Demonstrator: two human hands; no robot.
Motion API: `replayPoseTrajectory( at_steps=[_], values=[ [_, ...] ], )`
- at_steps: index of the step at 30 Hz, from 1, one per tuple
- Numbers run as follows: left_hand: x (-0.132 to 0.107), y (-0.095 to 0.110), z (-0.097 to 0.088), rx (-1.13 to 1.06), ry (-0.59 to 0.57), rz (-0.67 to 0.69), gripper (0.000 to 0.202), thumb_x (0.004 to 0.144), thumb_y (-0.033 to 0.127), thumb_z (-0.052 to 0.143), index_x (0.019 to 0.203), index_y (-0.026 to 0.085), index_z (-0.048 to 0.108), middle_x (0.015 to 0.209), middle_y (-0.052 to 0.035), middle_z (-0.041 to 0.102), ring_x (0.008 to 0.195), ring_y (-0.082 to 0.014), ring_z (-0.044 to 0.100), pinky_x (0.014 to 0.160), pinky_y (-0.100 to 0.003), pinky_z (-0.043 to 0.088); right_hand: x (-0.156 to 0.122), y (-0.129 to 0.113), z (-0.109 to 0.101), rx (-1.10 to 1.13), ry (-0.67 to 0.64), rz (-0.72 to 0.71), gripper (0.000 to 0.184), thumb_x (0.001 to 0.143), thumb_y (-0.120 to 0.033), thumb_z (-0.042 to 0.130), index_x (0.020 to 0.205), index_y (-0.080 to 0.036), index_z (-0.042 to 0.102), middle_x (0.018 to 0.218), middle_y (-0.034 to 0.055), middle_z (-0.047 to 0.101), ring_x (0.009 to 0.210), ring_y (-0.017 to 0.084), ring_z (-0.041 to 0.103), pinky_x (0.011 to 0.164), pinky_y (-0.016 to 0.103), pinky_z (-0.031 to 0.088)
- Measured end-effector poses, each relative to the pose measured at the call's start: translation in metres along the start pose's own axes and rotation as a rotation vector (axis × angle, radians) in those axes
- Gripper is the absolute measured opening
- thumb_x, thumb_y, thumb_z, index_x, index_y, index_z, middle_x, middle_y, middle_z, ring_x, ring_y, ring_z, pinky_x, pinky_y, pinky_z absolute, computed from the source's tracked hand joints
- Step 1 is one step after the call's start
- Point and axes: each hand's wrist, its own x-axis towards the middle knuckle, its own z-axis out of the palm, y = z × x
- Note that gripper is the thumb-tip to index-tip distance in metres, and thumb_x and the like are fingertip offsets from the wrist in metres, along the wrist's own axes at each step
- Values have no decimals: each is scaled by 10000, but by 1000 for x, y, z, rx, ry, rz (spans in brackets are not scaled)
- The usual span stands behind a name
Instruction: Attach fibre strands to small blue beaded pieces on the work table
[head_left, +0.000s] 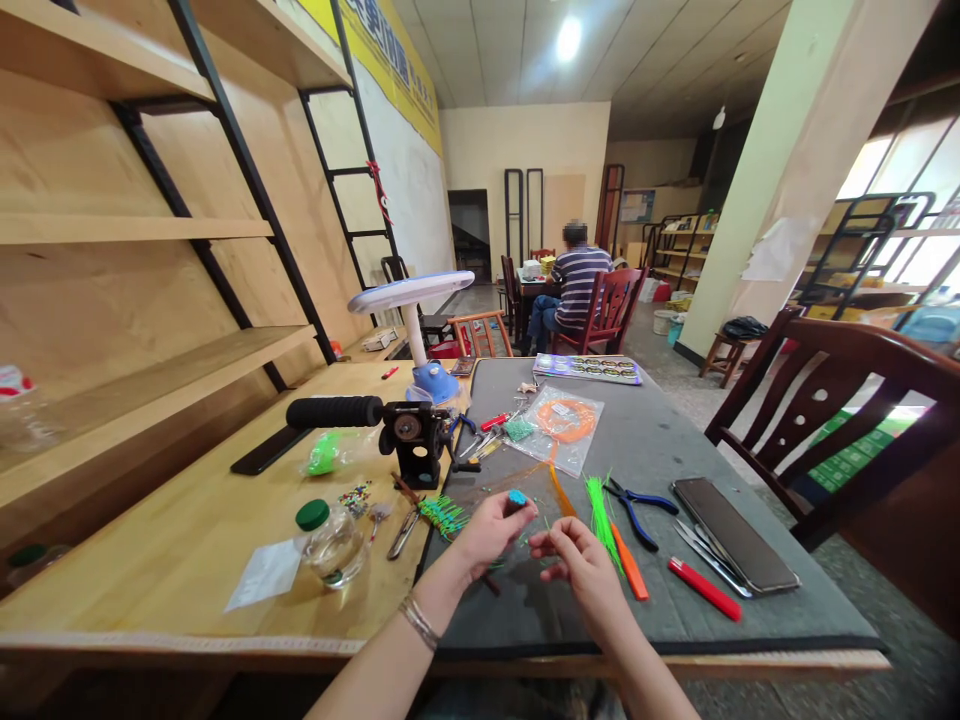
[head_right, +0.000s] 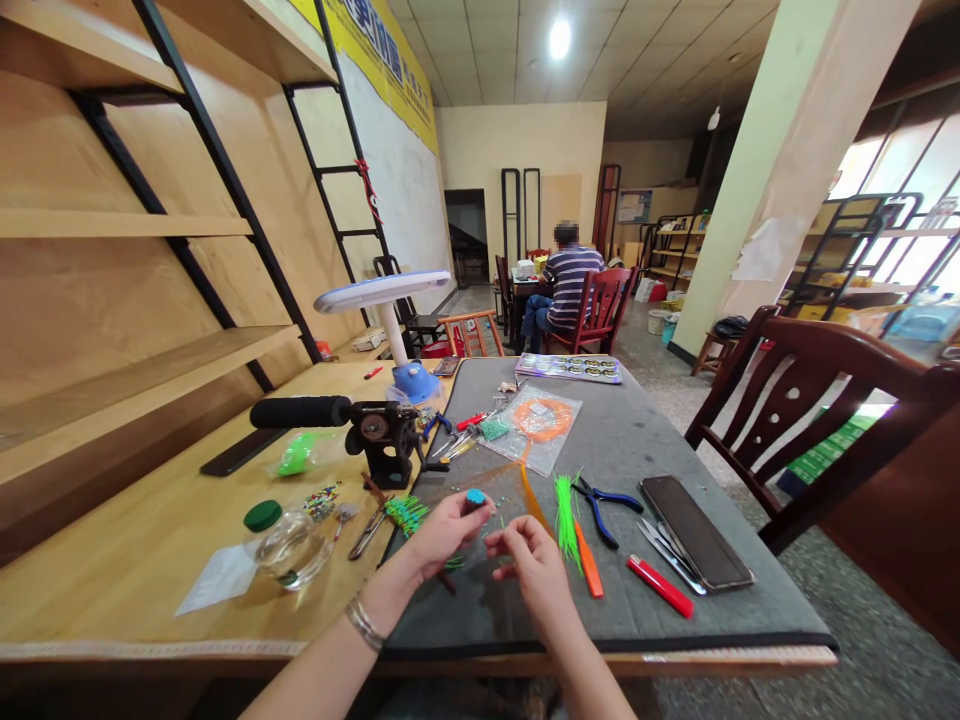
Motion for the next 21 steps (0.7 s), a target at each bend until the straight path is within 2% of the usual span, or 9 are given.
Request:
replayPoseTrajectory(
  at_steps=[3,8,12,21],
  values=[
    [-10,-2,6,-287,-43,-140,409,655,511,718,778,164,540,588,61,474,465,-58,384,434,-184,213,-1,0,9,40,-23,24,415,640,-555,717,703,-198,515,740,37,682,715,194,649,528,258,513],
    [-11,-4,8,-419,-115,-184,410,645,483,743,762,168,508,541,73,445,457,-56,419,431,-172,203,-1,3,12,88,-8,52,400,626,-524,732,681,-198,508,711,16,659,705,181,646,550,262,524],
    [-11,-5,6,-459,-147,-165,412,639,480,752,762,167,513,536,78,435,459,-56,423,439,-170,232,0,5,11,99,-18,51,386,631,-513,730,668,-195,514,715,19,660,709,184,648,556,267,527],
    [-11,-5,5,-404,-149,-163,392,663,476,735,785,167,526,551,72,447,461,-58,427,432,-166,218,0,2,12,100,-8,65,388,607,-506,749,661,-190,529,694,19,664,679,181,651,555,272,531]
  ],
)
